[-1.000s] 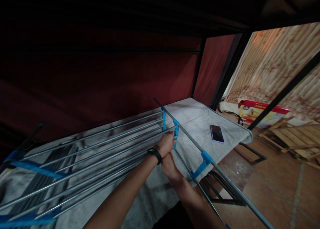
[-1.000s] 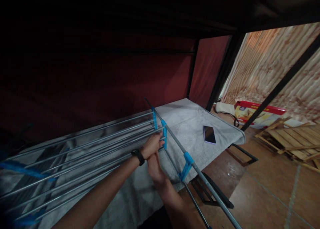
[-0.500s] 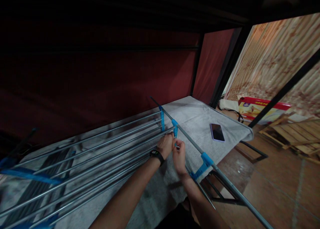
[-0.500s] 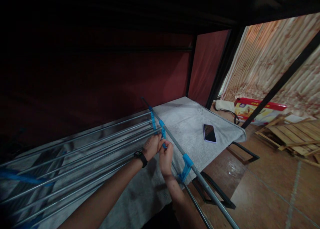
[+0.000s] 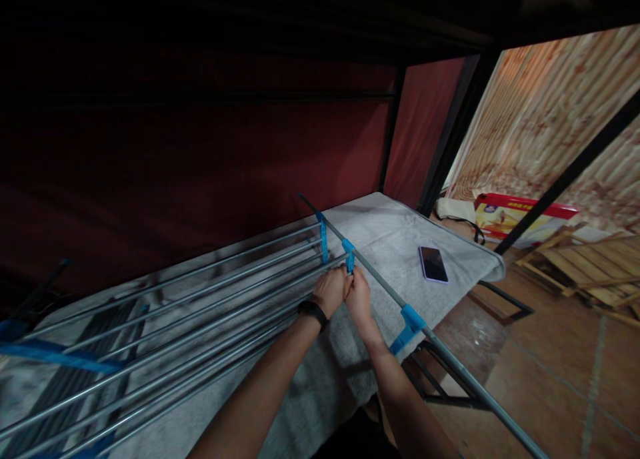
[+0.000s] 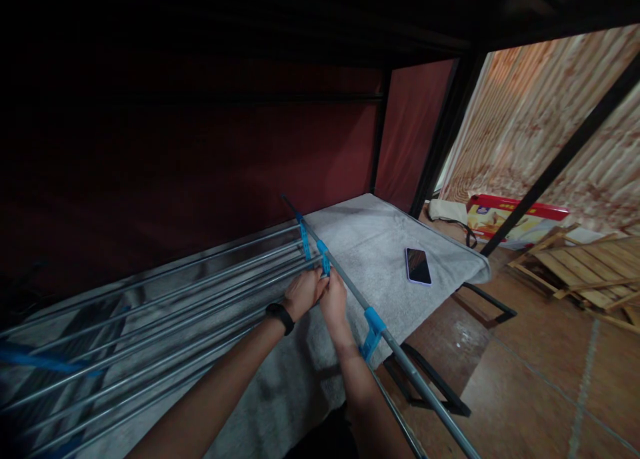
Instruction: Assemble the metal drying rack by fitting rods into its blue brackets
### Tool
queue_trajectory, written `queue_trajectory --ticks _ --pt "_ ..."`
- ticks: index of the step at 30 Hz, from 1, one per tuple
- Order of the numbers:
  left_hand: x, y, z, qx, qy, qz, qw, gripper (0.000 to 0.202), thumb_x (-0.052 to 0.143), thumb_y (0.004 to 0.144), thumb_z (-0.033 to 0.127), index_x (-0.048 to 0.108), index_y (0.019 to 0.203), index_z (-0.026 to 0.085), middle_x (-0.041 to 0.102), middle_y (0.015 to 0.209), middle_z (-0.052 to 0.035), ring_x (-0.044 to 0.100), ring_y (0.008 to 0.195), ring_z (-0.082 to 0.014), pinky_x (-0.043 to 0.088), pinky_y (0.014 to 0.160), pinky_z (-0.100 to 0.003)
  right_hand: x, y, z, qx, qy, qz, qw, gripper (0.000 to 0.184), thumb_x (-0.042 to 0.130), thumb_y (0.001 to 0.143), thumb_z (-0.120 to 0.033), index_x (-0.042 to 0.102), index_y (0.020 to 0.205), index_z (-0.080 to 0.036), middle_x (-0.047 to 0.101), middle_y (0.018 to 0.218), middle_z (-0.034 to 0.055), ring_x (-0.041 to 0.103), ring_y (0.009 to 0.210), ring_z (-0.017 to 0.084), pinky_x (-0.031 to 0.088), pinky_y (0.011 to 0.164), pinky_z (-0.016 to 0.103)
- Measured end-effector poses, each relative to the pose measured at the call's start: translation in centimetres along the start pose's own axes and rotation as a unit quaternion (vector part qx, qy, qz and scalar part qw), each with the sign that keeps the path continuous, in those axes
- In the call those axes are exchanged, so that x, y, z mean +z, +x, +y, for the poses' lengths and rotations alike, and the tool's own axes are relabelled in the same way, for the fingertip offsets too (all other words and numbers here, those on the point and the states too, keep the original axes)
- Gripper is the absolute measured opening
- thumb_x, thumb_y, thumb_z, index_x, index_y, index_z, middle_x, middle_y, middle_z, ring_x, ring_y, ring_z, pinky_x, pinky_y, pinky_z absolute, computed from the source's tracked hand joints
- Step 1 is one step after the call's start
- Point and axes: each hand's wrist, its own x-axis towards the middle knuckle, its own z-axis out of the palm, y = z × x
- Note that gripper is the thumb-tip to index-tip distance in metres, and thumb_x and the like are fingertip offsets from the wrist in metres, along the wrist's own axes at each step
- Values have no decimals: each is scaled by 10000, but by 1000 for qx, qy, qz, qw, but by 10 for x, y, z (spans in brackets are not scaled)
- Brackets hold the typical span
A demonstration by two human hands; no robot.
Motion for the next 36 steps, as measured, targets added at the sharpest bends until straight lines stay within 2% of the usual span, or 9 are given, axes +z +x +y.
queue_trajectory --ticks 3,5,10,15,26,32,36 --pt "-1 1 -4 1 2 -2 1000 336 363 1051 310 630 1165 142 741 1026 -167 721 1027 -285 525 845 -363 -2 1 1 -38 -92 20 995 149 533 868 -286 653 943 -238 692 996 58 596 981 223 454 976 358" --pt "-2 1 -9 6 -1 -6 1000 340 359 1051 311 638 1175 161 743 1029 -155 723 996 -274 523 830 -356 -2 2 1 -46 -124 23 991 179 510 859 -249 651 969 -238 693 999 67 607 996 232 457 964 358" --pt "0 2 -19 9 -21 -4 1000 327 388 1037 306 657 1183 190 751 1048 -141 722 981 -267 523 826 -358 -1 2 -1 -59 -145 15 988 276 489 818 -184 656 1034 -224 695 1089 97 606 1049 246 443 988 372" --pt "7 6 -20 -5 -62 10 998 300 434 996 247 678 1161 193 756 1076 -129 716 1019 -256 524 853 -340 0 1 0 -58 -121 14 991 236 511 805 -194 661 983 -230 701 991 67 615 946 227 464 917 337" --pt "7 6 -24 -18 -139 17 990 329 506 956 206 669 1242 221 759 1150 -99 700 1076 -243 524 926 -327 2 -1 2 -44 -207 9 977 334 456 818 -154 656 1075 -231 701 875 54 641 816 239 465 789 327" --pt "8 5 -29 -19 -158 26 987 357 508 952 199 657 1276 234 758 1152 -83 698 1057 -242 527 927 -337 6 -6 2 -48 -218 4 975 290 450 886 -218 651 1095 -230 715 953 73 661 877 248 475 835 348" --pt "10 5 -32 -9 -169 29 985 355 513 943 187 660 1263 233 752 1173 -80 693 1074 -237 522 938 -330 6 -7 1 -55 -214 2 975 316 448 882 -199 656 1118 -228 723 1029 86 672 957 260 474 888 353"
